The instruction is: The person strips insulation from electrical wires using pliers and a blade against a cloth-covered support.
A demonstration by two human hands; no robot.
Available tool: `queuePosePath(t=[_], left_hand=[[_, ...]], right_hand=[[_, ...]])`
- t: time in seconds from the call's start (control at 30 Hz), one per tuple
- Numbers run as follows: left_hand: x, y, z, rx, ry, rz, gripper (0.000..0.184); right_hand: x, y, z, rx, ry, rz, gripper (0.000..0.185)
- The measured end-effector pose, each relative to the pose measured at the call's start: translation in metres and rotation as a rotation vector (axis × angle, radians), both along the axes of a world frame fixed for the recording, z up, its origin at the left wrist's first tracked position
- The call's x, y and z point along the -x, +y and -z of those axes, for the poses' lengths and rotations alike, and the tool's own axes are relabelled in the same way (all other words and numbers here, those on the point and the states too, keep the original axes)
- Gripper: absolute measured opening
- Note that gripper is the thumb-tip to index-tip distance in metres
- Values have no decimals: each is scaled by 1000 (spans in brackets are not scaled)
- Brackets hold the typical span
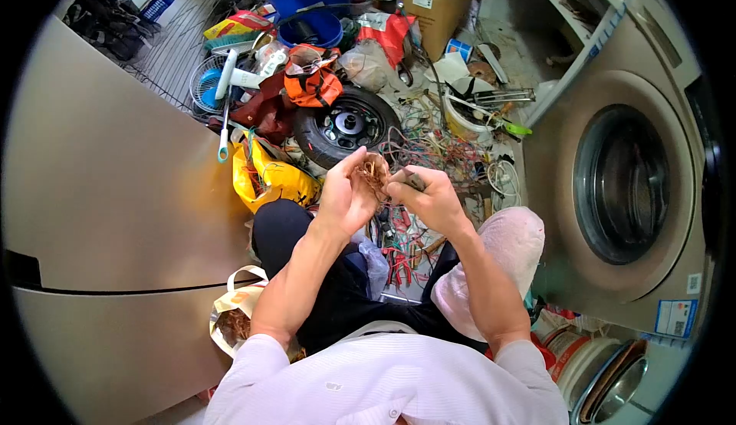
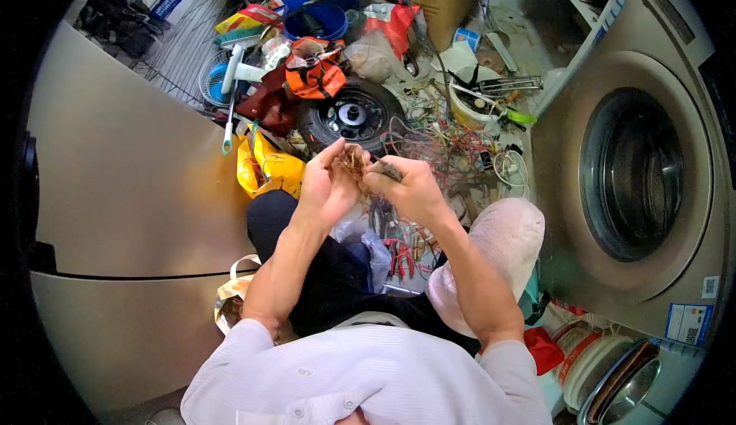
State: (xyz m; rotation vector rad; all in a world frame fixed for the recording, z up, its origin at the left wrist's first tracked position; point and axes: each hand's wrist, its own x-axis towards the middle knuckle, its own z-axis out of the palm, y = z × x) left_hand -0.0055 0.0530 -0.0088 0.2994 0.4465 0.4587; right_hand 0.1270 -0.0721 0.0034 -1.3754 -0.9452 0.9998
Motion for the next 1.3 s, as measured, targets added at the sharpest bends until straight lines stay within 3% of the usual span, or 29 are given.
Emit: queuePosePath(t=[0.03,0.2,0.27,0.4,0.57,0.63,0.67,0.73,0.8,0.9,0.93,1.0,1.07,1.13,1.2,1.3], left_hand=[[3,4,5,-19,-158,104,38],[10,-6,6,17,-131,61,46],[13,-7,10,-36,-59,30,45],[6,-24,12,-132,-17,-43,48],[2,-46,-7,-149,-11,52,48],[2,-48,-14,-489,203,-95,41],[4,-45,-6,-791,327,-194,35],[21,-28,-12,-503,136,-269,32],[24,-27,-10,-529,167,-281,37],[14,-41,-13,-777,328,-13,56],[12,-42,-7,-758,233,8,70],[4,-41,0,-730,182,-39,70],[-1,-42,4,-591,91,-99,60],[2,-40,6,-648,203,-196,51],[22,-34,-2,-455,92,-307,34],[92,-11,-8,-448,151,-482,27]], right_hand=[[-1,1,4,-3,-72,30,13],[6,5,26,-205,-268,160,10],[13,5,25,-340,-760,283,12],[25,2,27,-277,-754,261,19],[-4,7,44,-214,-731,446,17],[-10,6,47,-152,-628,497,19],[-13,7,48,-98,-520,539,20],[-24,3,39,-49,-265,553,20],[-23,-4,27,-108,98,447,17],[-17,-3,25,-85,258,290,14],[-14,-2,26,-82,263,282,14],[-9,3,29,-109,296,106,12],[-5,8,41,-40,187,54,13],[9,8,27,15,131,-41,13],[17,6,10,35,134,-67,22],[22,5,17,25,-50,96,27]])
